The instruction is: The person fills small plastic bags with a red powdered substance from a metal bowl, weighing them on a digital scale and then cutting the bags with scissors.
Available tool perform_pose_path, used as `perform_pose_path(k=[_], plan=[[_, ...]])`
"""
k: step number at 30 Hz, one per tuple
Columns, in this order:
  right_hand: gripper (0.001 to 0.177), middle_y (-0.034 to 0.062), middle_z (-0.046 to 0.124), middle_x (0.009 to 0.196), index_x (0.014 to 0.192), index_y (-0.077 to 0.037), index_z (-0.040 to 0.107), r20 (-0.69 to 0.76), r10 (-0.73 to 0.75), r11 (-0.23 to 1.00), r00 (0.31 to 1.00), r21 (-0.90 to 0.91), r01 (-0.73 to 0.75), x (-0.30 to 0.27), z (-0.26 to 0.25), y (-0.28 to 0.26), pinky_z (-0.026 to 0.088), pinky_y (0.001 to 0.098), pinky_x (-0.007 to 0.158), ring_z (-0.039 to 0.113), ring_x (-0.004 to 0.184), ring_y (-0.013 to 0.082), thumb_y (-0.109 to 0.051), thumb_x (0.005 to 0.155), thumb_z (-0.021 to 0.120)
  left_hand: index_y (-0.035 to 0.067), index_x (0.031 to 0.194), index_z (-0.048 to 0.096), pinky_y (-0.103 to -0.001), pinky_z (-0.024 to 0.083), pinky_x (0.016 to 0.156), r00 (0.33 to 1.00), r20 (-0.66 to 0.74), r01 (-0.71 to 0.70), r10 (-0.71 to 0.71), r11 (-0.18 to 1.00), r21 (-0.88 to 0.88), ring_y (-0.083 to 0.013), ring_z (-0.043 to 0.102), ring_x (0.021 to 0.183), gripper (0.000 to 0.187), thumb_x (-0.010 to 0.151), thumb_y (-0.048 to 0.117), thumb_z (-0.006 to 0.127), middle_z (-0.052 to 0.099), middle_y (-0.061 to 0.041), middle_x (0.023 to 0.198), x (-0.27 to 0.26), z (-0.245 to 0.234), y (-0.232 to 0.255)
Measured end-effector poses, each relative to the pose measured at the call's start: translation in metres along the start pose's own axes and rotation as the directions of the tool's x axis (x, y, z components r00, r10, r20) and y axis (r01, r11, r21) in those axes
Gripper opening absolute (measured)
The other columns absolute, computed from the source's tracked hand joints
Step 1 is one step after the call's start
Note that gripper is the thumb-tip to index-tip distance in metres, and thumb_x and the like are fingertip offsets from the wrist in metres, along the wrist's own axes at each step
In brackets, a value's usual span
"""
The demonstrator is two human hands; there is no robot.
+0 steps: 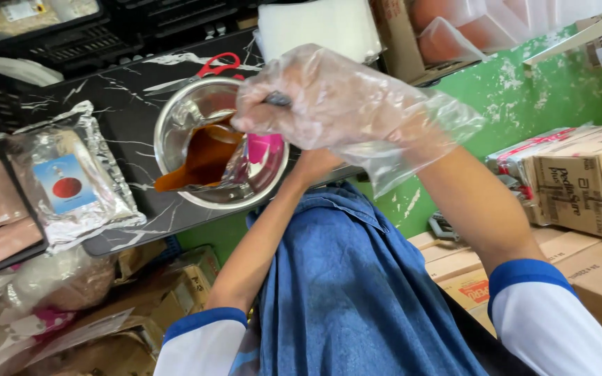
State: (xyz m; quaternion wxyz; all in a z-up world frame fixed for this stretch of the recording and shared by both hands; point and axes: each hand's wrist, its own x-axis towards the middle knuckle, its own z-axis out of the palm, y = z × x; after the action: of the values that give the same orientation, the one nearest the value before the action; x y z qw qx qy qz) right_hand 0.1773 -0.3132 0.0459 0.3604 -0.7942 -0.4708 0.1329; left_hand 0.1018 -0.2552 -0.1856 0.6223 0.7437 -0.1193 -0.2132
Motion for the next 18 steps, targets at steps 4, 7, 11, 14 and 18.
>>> perform_pose_path(k=[4,7,11,14,18], plan=[[0.031,-0.0017,0.067,0.078,0.097,-0.012,0.072,0.035,0.03,0.989,0.999,0.142,-0.035,0.0,-0.01,-0.003,0.046,0.0315,0.063,0.058,0.065,0.012,-0.031,0.113,0.053,0.015,0.128,0.068,-0.035,0.044,0.091,0.953,0.21,0.187,-0.22,0.969,0.164,-0.0222,0.056,0.109,0.076,0.068,0.06,0.074,0.064,-0.008,0.121,0.019,0.003,-0.001],[0.029,-0.0027,0.064,0.074,0.092,-0.013,0.073,0.037,0.021,0.985,0.999,0.168,-0.027,0.003,-0.009,-0.002,0.043,0.0296,0.06,0.054,0.062,0.0099,-0.025,0.113,0.056,0.018,0.133,0.068,-0.037,0.041,0.102,0.875,0.298,0.298,-0.381,0.91,0.288,-0.0257,0.054,0.124,0.087,0.065,0.071,0.065,0.061,-0.008,0.135,0.021,-0.008,-0.005],[0.027,-0.0011,0.067,0.08,0.095,-0.009,0.071,0.028,-0.077,0.987,0.997,0.143,0.072,0.006,-0.006,0.008,0.045,0.0318,0.064,0.057,0.067,0.0122,-0.019,0.114,0.056,0.022,0.141,0.069,-0.041,0.036,0.12,0.692,0.393,0.407,-0.605,0.777,0.479,-0.031,0.05,0.147,0.106,0.061,0.088,0.051,0.057,-0.008,0.156,0.017,-0.017,-0.008],[0.041,-0.0025,0.062,0.065,0.096,-0.012,0.077,0.01,-0.074,0.995,0.997,0.073,0.073,0.007,-0.004,0.009,0.035,0.0308,0.05,0.046,0.05,0.0105,-0.035,0.115,0.049,0.019,0.134,0.074,-0.036,0.042,0.112,0.712,0.276,0.483,-0.645,0.736,0.475,-0.0283,0.056,0.142,0.109,0.05,0.087,0.061,0.063,-0.009,0.15,0.008,-0.024,0.031],[0.025,-0.0005,0.071,0.084,0.096,-0.009,0.073,0.074,-0.03,0.99,0.997,0.141,0.019,0.011,-0.013,0.001,0.047,0.0337,0.069,0.061,0.071,0.0132,-0.016,0.113,0.055,0.012,0.126,0.079,-0.034,0.049,0.099,0.707,0.221,0.503,-0.672,0.697,0.511,-0.0278,0.065,0.128,0.094,0.059,0.077,0.067,0.071,-0.013,0.139,0.006,-0.022,0.043]])
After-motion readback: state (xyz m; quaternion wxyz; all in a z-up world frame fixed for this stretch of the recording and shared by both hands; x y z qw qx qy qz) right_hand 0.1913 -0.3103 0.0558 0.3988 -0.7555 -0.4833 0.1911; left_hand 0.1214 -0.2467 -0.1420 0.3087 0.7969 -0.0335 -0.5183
